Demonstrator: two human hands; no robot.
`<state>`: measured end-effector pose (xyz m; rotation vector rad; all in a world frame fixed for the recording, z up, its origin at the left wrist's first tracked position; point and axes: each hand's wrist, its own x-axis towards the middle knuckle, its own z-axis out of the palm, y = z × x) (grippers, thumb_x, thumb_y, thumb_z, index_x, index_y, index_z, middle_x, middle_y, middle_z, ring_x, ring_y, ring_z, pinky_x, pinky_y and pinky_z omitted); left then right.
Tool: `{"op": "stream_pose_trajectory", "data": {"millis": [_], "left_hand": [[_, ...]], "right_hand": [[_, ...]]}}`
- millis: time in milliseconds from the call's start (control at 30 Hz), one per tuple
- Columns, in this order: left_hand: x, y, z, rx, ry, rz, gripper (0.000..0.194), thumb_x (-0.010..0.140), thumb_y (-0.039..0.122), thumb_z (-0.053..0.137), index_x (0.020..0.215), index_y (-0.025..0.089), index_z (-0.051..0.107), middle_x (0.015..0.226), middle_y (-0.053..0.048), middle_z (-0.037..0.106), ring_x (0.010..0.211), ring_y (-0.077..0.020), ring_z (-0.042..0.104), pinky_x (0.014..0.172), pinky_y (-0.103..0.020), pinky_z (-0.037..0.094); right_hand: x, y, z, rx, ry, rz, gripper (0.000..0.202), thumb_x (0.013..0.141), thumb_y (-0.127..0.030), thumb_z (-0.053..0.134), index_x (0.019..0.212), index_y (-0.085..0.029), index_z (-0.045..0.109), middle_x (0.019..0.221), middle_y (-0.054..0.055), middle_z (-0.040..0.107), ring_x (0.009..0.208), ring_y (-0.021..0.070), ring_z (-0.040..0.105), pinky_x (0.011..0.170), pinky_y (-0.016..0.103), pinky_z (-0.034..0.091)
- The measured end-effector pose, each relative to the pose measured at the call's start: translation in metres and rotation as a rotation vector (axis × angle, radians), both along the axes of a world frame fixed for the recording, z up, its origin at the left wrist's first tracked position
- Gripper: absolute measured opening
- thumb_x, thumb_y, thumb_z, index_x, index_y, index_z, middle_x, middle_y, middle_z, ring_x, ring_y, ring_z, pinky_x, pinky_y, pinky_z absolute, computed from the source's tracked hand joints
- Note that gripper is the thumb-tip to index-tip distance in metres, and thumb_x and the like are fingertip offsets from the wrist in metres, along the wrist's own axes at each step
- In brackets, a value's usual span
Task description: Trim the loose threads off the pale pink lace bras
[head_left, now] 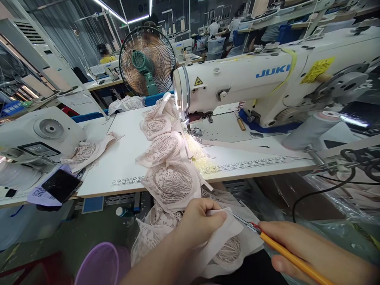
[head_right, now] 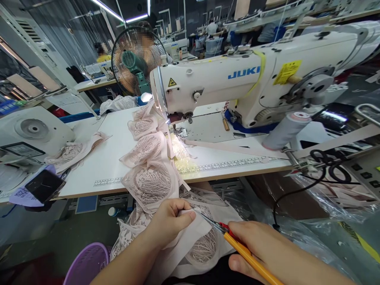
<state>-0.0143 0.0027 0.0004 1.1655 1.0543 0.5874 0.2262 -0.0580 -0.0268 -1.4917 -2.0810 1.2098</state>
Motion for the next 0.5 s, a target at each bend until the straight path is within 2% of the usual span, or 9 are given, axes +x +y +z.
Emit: {"op": "stream_pose_trajectory", "data": {"millis": [67,133,267,367,500], "left_hand": [[0.000,0.000,-0.001,-0.009,-0.007,0.005,0.026,0.066,0.038,0.070,0.057,0.019,0.054,0.055,0.003,0.043,0.055,-0.0107,0.035,0.053,-0.027,0.023],[0.001,0.000,-0.002,-0.023,-0.011,0.007,0.026,0.066,0.038,0.070,0.057,0.019,0.055,0.055,0.003,0.044,0.055,-0.0106,0.035,0.053,-0.027,0.023],[0.003,0.001,-0.001,-0.053,-0.033,0.016,0.029,0.064,0.040,0.073,0.058,0.018,0.057,0.055,0.003,0.044,0.055,-0.0098,0.035,0.052,-0.026,0.024],[0.002,0.001,0.001,-0.042,-0.042,0.021,0.027,0.065,0.039,0.074,0.060,0.017,0.059,0.058,0.002,0.049,0.056,-0.0107,0.039,0.053,-0.026,0.027],[-0.001,0.000,0.004,-0.015,-0.023,0.016,0.025,0.067,0.038,0.075,0.062,0.017,0.062,0.059,0.001,0.052,0.058,-0.0121,0.042,0.055,-0.026,0.030]], "right_hand": [[0.000,-0.001,-0.003,-0.104,-0.042,0.063,0.066,0.084,-0.087,0.038,0.077,-0.024,0.058,0.072,0.002,0.059,0.061,0.0208,0.049,0.054,0.030,0.033],[-0.003,0.000,-0.002,-0.195,-0.071,0.070,0.064,0.089,-0.082,0.032,0.079,-0.023,0.057,0.077,0.005,0.061,0.067,0.0232,0.052,0.058,0.031,0.036],[-0.013,0.003,0.005,-0.281,-0.081,0.029,0.064,0.088,-0.080,0.033,0.076,-0.022,0.057,0.077,0.008,0.063,0.068,0.0262,0.056,0.061,0.035,0.044],[-0.013,0.004,0.007,-0.214,-0.029,-0.053,0.062,0.087,-0.080,0.036,0.068,-0.023,0.054,0.071,0.007,0.062,0.064,0.0256,0.057,0.058,0.035,0.046],[-0.012,0.005,0.010,0.015,0.038,-0.212,0.054,0.083,-0.074,0.057,0.064,-0.024,0.051,0.064,0.003,0.056,0.058,0.0223,0.052,0.053,0.033,0.043]]}}
